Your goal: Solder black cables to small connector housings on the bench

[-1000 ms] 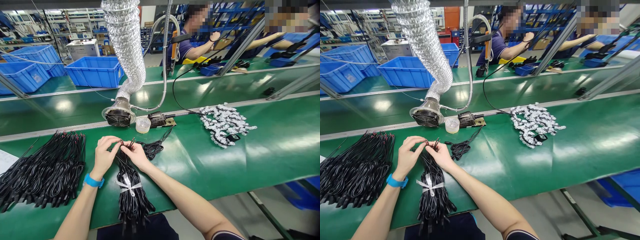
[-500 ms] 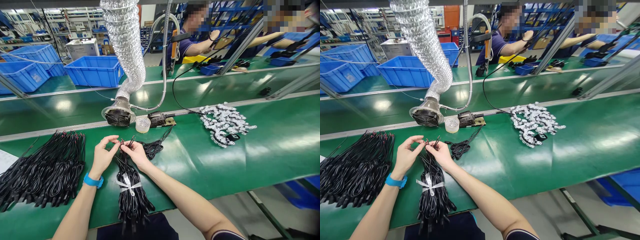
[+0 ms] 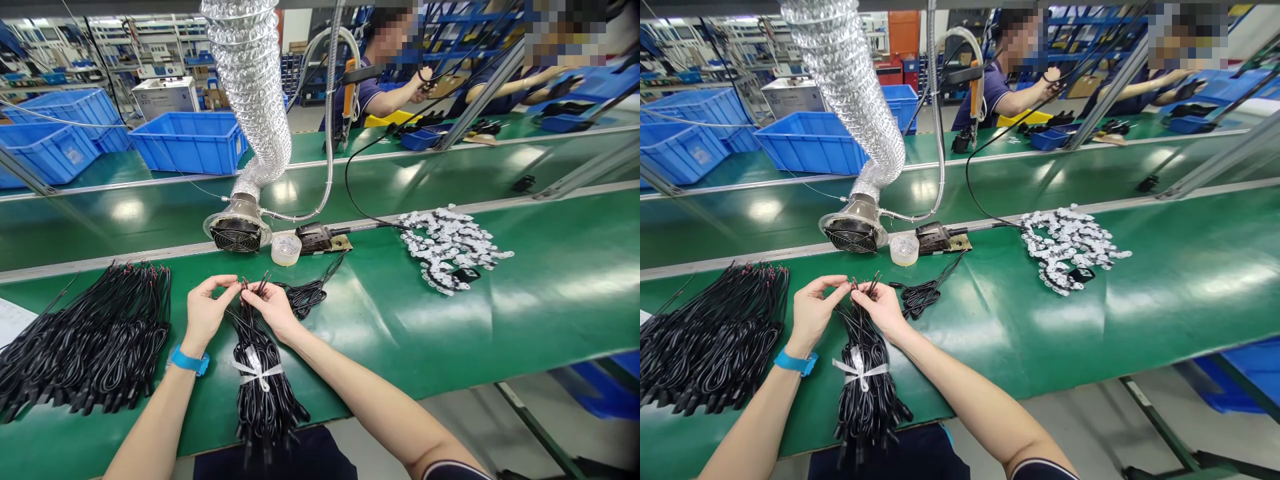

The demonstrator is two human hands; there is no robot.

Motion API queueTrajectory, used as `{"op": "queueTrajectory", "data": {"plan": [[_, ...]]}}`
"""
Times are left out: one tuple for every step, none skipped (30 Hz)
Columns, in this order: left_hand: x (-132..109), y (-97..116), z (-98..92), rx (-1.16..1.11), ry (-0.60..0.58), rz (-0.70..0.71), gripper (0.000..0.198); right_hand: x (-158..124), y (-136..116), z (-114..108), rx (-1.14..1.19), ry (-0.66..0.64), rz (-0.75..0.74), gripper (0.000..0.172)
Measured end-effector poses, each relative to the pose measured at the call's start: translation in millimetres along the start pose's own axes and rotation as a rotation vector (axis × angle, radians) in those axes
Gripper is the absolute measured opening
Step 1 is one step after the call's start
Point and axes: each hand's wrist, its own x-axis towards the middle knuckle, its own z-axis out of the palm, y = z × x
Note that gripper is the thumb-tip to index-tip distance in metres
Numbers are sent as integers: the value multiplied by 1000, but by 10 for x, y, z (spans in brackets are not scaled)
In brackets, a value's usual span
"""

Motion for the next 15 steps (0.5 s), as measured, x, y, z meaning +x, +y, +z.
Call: {"op": "queueTrajectory", "data": {"plan": [[1,-3,3,-8,1,-5,25,-1,2,-2,2,-1,2,31],[2,-6,3,-11,2,-8,24,-3,5,-4,3,-2,3,30],[4,-7,2,-9,2,-9,23,-5,8,-5,6,-3,4,30],[6,-9,-2,-2,2,-9,22,-8,10,-5,9,-2,6,29],[6,-10,-7,12,5,-12,20,-11,11,-4,14,4,7,29],[6,-11,-13,34,11,-18,18,-15,11,0,16,14,8,29],[5,-11,-19,67,21,-29,16,-19,9,5,17,31,6,29],[2,-9,-24,115,36,-37,13,-22,6,12,16,48,3,29],[-2,-3,-28,175,56,-30,11,-25,2,19,14,67,-3,29],[-8,7,-30,241,75,-1,9,-27,-3,26,11,82,-8,28],[-15,23,-32,299,86,54,7,-28,-7,31,10,90,-10,28],[-21,44,-33,339,84,127,4,-28,-12,34,10,93,-9,28],[-26,69,-33,359,70,207,3,-27,-17,34,11,91,-5,28],[-29,95,-34,362,45,281,6,-26,-22,32,13,86,2,28],[-30,120,-36,355,13,337,8,-24,-27,28,13,78,10,27]]}}
